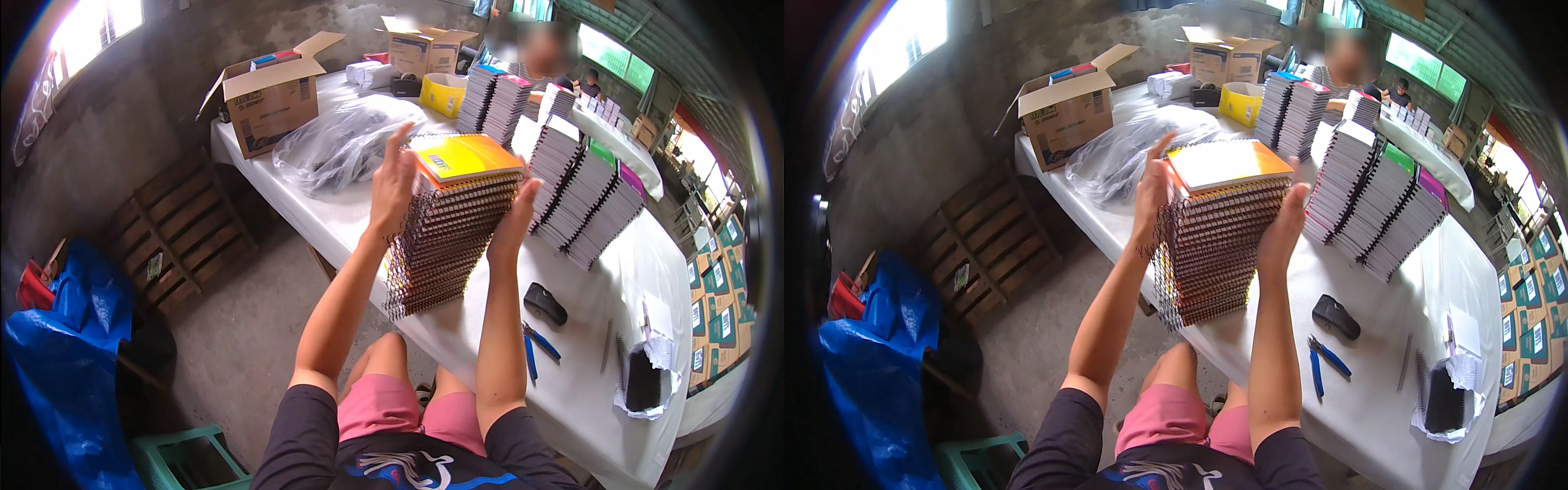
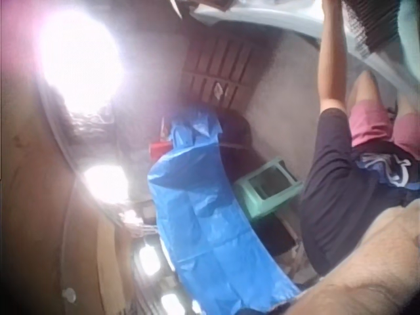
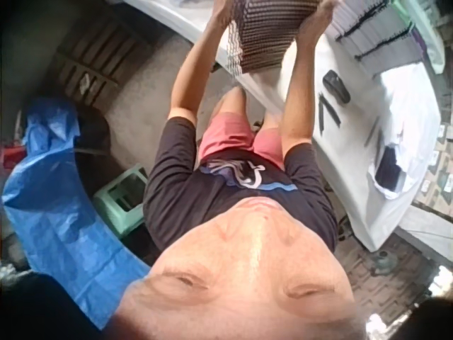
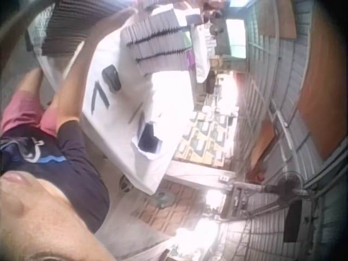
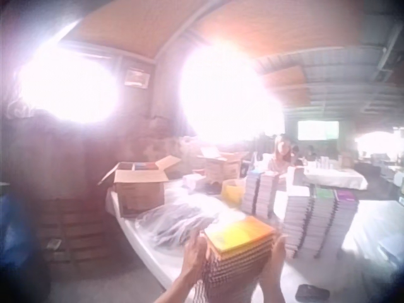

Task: The person trims the excess spiral coil from a stack of notebooks using wire cutters and then places stacks of completed notebooks into a cardboard shipping box.

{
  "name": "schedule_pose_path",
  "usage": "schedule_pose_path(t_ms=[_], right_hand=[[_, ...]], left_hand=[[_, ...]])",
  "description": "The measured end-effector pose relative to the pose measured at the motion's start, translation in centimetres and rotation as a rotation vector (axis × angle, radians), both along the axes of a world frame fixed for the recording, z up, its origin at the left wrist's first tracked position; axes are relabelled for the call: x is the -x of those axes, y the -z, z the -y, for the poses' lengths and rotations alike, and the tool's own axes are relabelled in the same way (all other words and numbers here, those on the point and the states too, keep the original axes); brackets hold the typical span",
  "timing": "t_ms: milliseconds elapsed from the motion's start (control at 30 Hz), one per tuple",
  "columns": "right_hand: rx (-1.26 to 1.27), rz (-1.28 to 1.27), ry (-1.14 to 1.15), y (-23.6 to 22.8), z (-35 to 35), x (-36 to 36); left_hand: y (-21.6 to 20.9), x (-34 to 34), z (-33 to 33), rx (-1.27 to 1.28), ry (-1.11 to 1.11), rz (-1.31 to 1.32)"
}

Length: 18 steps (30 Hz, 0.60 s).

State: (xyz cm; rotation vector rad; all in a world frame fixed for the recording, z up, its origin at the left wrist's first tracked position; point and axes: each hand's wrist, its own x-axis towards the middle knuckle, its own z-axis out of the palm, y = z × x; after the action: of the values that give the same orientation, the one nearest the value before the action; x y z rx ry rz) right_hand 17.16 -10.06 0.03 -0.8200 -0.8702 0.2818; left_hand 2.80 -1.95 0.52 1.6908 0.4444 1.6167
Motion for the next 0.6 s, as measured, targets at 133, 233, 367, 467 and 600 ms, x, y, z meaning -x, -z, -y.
schedule_pose_path(t_ms=[133, 233, 367, 467, 600], right_hand=[[0.021, 0.105, 0.204, -0.3, -0.1, 1.3], [0.057, 0.147, 0.216, -0.4, 0.3, 1.4], [0.044, 0.139, 0.145, 0.6, 0.6, 0.5], [-0.014, 0.153, 0.256, 3.1, 1.3, -0.4], [0.074, 0.475, 0.553, 11.9, 7.0, 1.4]], left_hand=[[-0.7, -0.2, 1.2, 0.102, 0.019, 0.015], [-0.5, 0.2, 1.2, 0.066, 0.026, 0.039], [0.7, -0.1, -0.4, -0.002, 0.096, 0.138], [1.9, 0.5, -1.3, 0.067, 0.137, 0.246], [9.2, 3.6, -2.0, 0.540, 0.422, -0.052]])
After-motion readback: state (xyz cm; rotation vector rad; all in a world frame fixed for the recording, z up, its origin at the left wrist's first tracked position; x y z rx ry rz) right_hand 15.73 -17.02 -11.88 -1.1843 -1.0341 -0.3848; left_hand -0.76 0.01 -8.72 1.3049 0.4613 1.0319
